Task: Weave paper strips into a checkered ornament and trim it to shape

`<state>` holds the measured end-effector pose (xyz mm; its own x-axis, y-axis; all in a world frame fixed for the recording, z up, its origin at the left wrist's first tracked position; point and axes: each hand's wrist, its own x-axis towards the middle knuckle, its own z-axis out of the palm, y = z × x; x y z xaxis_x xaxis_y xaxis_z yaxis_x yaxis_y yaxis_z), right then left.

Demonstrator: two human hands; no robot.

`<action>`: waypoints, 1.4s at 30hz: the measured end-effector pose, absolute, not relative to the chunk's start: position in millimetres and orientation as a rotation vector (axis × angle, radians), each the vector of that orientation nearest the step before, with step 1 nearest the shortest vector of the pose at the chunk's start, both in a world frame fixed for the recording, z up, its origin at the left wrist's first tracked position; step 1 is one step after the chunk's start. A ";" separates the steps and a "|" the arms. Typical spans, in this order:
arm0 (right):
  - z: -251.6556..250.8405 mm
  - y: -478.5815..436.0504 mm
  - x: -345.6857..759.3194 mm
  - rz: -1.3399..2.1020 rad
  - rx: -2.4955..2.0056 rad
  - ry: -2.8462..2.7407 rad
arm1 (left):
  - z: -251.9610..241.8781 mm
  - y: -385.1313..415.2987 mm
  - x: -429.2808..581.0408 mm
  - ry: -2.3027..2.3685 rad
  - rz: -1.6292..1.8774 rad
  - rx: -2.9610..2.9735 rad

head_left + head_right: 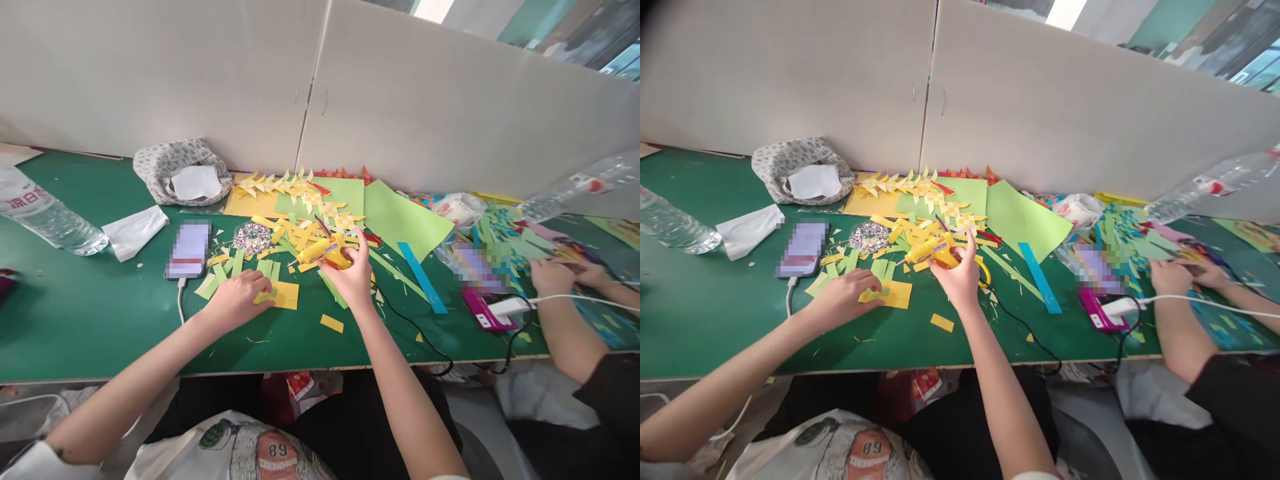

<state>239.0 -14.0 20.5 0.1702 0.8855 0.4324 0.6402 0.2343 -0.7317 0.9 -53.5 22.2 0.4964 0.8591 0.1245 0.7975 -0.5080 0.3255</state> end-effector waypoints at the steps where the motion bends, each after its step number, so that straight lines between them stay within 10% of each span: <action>1: 21.5 -14.0 239.9 0.359 -1.483 -1.541 | 19.2 -59.3 0.6 1.403 0.410 2.505; 42: 34.9 -31.4 230.3 -0.077 -1.721 -1.822 | 111.0 7.5 100.3 0.892 0.745 2.459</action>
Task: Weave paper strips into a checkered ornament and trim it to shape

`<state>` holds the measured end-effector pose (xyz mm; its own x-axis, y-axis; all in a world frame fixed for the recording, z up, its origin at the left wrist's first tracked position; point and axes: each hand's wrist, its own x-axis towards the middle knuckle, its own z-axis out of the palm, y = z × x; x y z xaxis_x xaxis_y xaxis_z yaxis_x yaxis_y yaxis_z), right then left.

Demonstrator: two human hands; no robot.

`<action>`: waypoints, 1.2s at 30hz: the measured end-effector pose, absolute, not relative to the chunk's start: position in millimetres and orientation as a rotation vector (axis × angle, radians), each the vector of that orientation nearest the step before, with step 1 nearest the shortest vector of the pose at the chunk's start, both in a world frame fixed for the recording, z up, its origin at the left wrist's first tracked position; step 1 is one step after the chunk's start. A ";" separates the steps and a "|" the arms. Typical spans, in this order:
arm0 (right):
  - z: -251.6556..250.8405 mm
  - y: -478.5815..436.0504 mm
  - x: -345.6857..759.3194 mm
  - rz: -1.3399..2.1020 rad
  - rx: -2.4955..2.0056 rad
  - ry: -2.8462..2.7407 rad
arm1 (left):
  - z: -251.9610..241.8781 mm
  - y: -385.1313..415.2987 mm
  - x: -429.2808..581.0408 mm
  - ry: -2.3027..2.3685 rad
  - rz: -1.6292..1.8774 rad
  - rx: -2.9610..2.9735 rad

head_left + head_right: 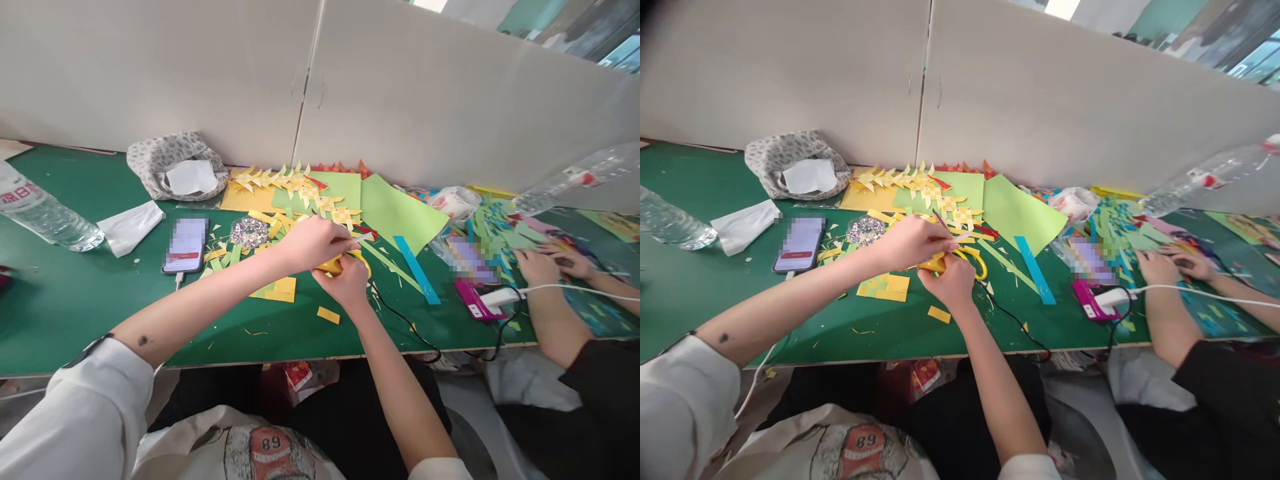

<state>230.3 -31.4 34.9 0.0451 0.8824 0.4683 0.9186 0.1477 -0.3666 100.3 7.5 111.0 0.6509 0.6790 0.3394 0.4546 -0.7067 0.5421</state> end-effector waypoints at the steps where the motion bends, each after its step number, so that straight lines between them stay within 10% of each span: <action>1: 35.2 -31.6 230.1 -0.085 -1.722 -1.826 | 110.6 6.8 99.4 0.882 0.759 2.460; 16: 40.2 -30.2 241.6 -0.025 -1.822 -1.843 | 119.4 0.0 74.4 0.942 0.726 2.374; 24: 47.2 -27.5 256.0 0.106 -1.811 -1.717 | 52.6 -45.9 -8.4 1.627 0.710 2.385; 36: 35.9 -22.5 253.4 0.095 -1.942 -1.782 | 5.6 -71.9 7.2 1.458 0.565 2.546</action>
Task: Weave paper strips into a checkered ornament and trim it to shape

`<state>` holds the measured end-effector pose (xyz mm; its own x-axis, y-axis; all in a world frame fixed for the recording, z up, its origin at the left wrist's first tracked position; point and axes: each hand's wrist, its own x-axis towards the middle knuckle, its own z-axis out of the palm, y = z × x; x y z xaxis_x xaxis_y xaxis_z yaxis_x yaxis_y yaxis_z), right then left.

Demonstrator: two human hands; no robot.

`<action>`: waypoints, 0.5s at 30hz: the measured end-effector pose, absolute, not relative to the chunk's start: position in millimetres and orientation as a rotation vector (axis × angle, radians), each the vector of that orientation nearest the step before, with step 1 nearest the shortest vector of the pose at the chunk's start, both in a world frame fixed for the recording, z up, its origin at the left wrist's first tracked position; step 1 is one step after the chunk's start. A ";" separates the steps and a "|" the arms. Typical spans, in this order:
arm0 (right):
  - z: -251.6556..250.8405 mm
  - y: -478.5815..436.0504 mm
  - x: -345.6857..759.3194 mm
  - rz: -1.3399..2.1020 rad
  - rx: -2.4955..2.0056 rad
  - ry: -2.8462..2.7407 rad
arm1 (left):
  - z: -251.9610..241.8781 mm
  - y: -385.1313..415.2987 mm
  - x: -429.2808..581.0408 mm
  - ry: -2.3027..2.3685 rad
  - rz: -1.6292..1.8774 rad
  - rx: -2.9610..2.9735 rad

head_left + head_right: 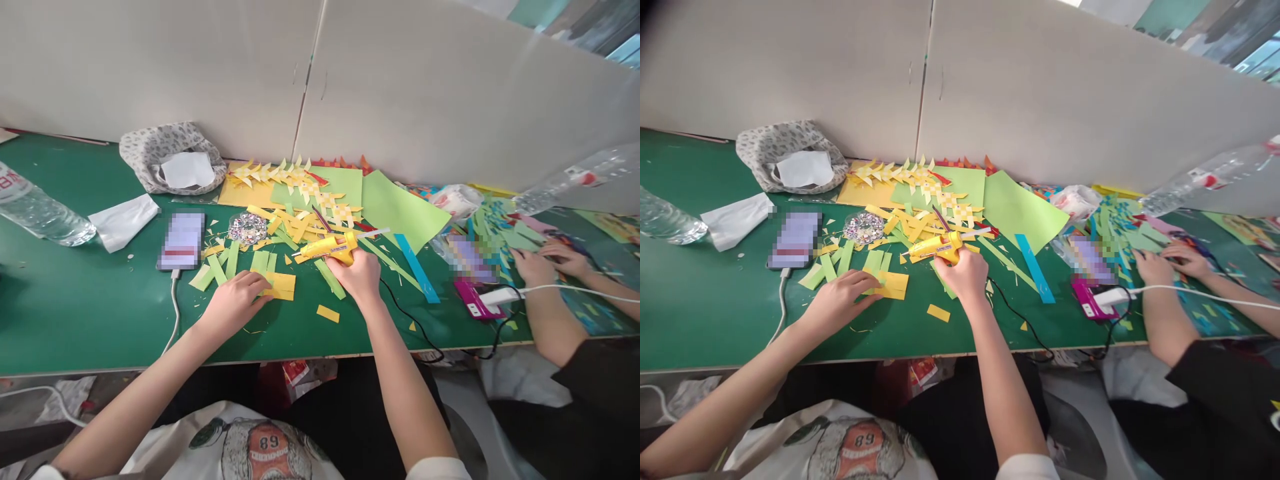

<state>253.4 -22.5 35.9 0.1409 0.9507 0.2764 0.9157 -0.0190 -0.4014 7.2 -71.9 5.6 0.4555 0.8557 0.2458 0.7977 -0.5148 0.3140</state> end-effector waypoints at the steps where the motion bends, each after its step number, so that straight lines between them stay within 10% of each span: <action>1: 35.1 -21.8 252.6 0.087 -1.961 -1.787 | 4.5 -70.8 8.6 1.443 0.558 2.556; 15: 25.1 -14.4 252.0 0.297 -1.929 -1.749 | 6.7 -66.1 6.3 1.368 0.462 2.681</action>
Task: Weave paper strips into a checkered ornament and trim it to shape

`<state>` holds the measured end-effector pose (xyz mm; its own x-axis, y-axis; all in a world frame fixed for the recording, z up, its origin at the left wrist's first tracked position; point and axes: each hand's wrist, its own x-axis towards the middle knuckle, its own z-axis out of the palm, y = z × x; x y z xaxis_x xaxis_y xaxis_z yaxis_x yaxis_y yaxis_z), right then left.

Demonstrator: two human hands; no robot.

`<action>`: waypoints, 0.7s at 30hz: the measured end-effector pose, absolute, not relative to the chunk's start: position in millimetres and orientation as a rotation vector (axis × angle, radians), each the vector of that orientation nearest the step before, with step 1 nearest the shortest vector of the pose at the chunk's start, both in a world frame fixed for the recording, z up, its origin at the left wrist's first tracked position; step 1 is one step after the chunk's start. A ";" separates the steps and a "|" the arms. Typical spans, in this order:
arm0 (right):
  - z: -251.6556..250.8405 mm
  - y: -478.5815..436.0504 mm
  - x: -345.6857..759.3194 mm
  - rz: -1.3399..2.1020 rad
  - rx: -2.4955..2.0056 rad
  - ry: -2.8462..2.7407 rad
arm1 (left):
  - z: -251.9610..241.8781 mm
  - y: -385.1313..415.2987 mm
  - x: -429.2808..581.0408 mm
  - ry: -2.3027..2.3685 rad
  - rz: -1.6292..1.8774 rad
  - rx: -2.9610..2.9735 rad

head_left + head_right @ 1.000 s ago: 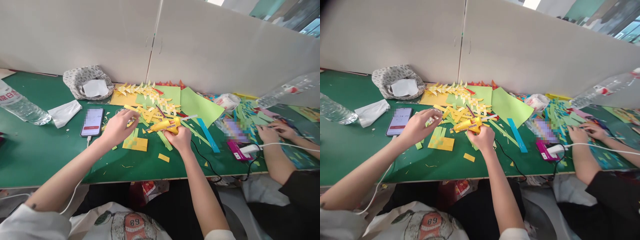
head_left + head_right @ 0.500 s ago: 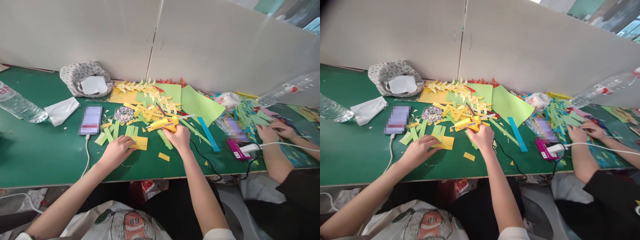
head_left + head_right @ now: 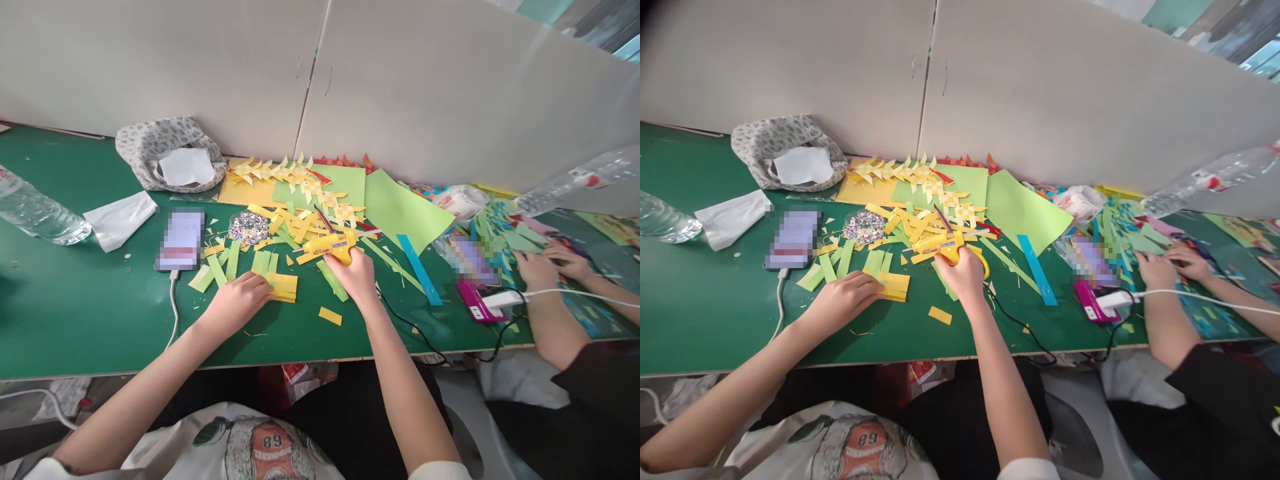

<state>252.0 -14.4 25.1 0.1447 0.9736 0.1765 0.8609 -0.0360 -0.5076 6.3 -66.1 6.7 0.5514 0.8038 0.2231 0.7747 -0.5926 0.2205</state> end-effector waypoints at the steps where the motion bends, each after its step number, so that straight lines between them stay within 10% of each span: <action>1: 25.9 -14.8 251.5 0.339 -1.927 -1.757 | 7.0 -66.4 6.6 1.364 0.475 2.684; 21: 19.7 -18.8 237.5 0.354 -1.903 -1.948 | 2.8 -75.4 13.8 1.441 0.516 2.728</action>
<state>237.5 -18.8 19.7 0.0008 0.9949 0.1013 0.8956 0.0443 -0.4426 13.8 -75.4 2.8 0.5209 0.8060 0.2812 0.8015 -0.5752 0.1639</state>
